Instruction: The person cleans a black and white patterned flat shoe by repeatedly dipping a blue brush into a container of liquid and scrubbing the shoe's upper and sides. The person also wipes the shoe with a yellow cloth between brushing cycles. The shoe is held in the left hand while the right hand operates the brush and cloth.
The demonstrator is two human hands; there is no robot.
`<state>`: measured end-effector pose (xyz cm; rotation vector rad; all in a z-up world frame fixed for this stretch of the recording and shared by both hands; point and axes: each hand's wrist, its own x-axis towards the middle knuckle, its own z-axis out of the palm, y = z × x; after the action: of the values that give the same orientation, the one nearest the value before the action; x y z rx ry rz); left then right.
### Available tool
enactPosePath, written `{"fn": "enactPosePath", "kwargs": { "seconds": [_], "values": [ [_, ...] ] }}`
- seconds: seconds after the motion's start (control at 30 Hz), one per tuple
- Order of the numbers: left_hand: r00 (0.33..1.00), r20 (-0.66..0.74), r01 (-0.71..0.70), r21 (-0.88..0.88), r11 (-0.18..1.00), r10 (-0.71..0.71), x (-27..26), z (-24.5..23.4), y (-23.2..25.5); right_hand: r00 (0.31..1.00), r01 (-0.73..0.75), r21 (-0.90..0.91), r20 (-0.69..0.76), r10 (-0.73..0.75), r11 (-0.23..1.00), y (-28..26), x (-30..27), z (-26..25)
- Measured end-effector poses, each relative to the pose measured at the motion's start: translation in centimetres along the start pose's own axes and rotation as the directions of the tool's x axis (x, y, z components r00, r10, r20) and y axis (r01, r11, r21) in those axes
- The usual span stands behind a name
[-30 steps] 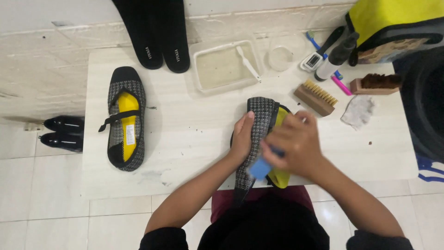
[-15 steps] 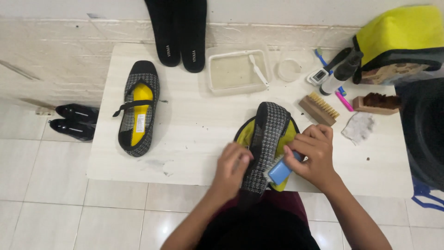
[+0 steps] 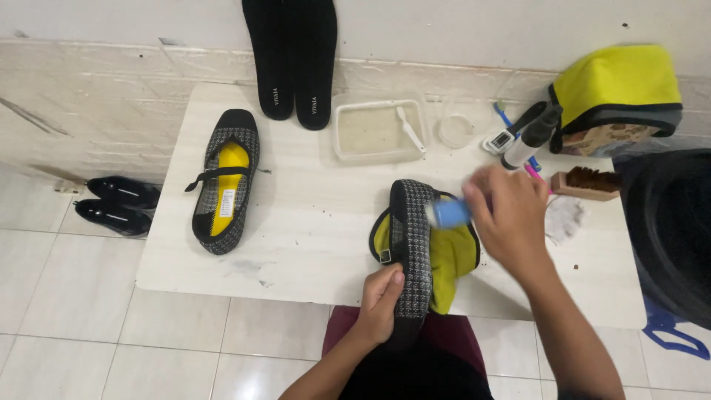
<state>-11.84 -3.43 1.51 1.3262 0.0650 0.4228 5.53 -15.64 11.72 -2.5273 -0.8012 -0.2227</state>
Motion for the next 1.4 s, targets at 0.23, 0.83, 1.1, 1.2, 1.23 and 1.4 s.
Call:
{"fn": "enactPosePath", "kwargs": {
  "seconds": [0.23, 0.83, 1.1, 1.2, 1.23, 1.4],
  "values": [
    [0.999, 0.014, -0.040, 0.108, 0.993, 0.038, -0.2, -0.1, -0.7, 0.986, 0.105, -0.236, 0.149, -0.070, 0.966, -3.0, 9.5, 4.0],
    [0.992, 0.101, 0.061, 0.166, 0.984, -0.079, 0.9, -1.2, 0.8, 0.974, 0.010, -0.461, 0.203, 0.095, 0.887, -3.8, 14.9, 3.3],
    [0.991, 0.070, 0.095, 0.217, 0.971, -0.113, 0.1, 0.0, 1.3, 0.936, -0.139, -0.774, 0.101, 0.338, 0.618, 5.0, 17.9, 5.0],
    [0.995, 0.037, 0.080, 0.205, 0.975, -0.089, 0.0, 0.2, 0.8, 0.909, -0.138, -0.772, 0.151, 0.389, 0.621, 6.4, 18.1, 7.3],
    [0.997, 0.025, 0.065, 0.190, 0.980, -0.071, 0.1, 0.2, 0.8, 0.930, -0.129, -0.755, 0.133, 0.343, 0.643, 6.9, 18.0, 8.1],
    [0.996, -0.037, 0.092, 0.202, 0.975, -0.087, -0.5, 0.5, 0.5, 0.978, -0.090, -0.751, 0.058, 0.201, 0.654, 7.5, 17.5, 10.0]
  ]
}}
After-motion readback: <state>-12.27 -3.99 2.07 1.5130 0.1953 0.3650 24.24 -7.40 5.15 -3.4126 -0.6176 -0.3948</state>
